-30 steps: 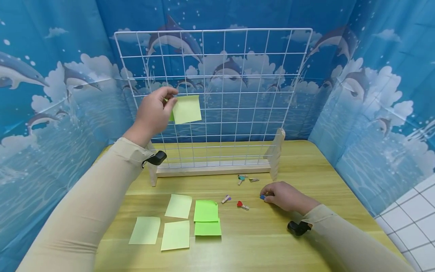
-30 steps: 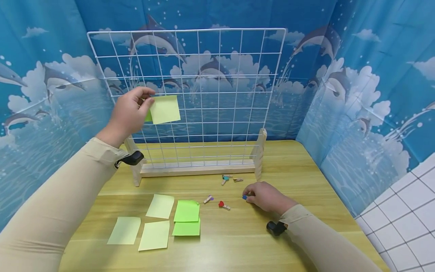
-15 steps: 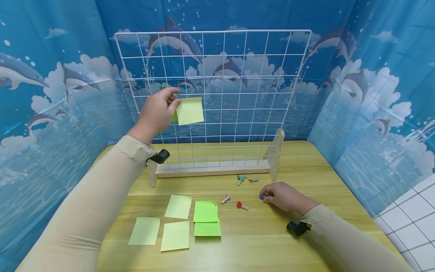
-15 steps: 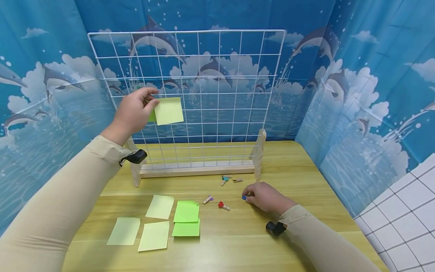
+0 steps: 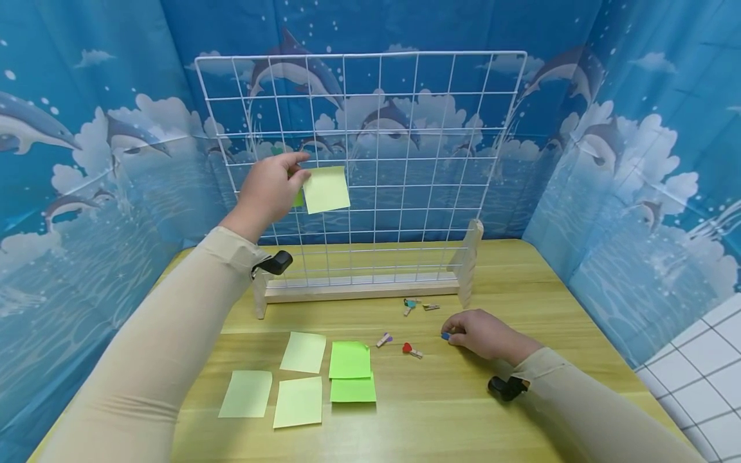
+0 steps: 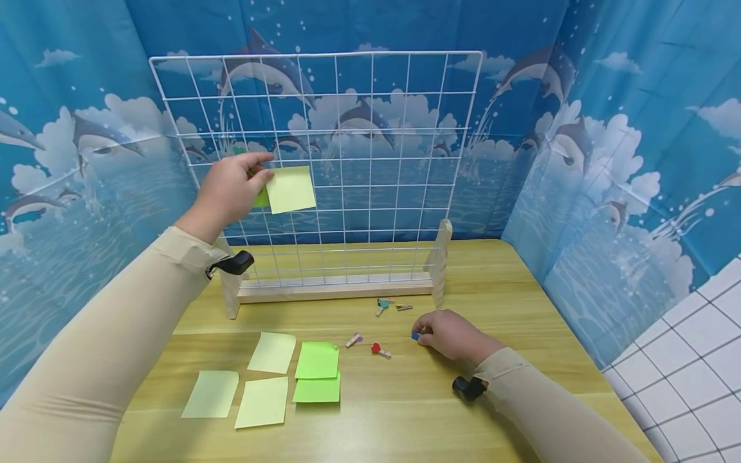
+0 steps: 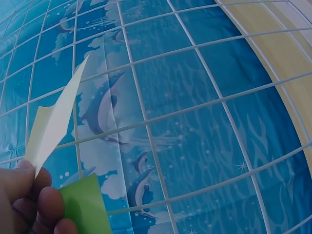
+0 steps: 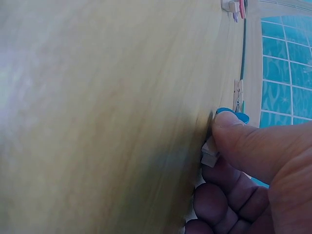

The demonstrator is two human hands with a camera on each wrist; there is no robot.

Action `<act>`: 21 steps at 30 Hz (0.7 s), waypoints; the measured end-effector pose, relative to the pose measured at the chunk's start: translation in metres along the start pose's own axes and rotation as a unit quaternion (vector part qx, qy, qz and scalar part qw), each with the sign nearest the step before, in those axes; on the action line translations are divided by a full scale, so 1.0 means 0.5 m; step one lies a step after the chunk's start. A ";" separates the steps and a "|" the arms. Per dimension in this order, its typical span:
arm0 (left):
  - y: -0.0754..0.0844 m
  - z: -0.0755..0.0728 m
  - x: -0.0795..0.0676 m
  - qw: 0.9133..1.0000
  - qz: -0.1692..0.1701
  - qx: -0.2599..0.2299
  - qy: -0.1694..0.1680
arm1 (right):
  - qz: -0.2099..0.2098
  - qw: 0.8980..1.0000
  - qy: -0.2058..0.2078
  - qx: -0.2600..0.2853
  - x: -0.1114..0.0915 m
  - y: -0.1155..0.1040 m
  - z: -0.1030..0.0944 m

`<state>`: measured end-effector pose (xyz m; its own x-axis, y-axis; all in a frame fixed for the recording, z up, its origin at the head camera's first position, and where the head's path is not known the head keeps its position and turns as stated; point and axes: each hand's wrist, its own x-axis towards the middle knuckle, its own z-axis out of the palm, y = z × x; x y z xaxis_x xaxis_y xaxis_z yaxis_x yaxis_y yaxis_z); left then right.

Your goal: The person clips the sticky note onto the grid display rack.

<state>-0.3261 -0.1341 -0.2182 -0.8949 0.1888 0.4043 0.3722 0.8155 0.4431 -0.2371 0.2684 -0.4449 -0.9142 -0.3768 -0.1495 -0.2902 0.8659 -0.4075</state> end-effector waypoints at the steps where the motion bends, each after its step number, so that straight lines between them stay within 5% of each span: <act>1: 0.000 -0.001 0.000 1.000 -0.002 -0.002 -0.001 | -0.001 1.000 0.000 0.000 0.000 0.000 -0.001; 21: 0.018 -0.014 0.001 0.998 -0.053 -0.037 0.002 | -0.001 1.000 0.001 -0.004 0.001 -0.002 -0.003</act>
<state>-0.3213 -0.1305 -0.2084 -0.9289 0.1016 0.3560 0.2934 0.7884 0.5406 -0.2376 0.2679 -0.4431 -0.9142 -0.3781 -0.1459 -0.2951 0.8678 -0.3998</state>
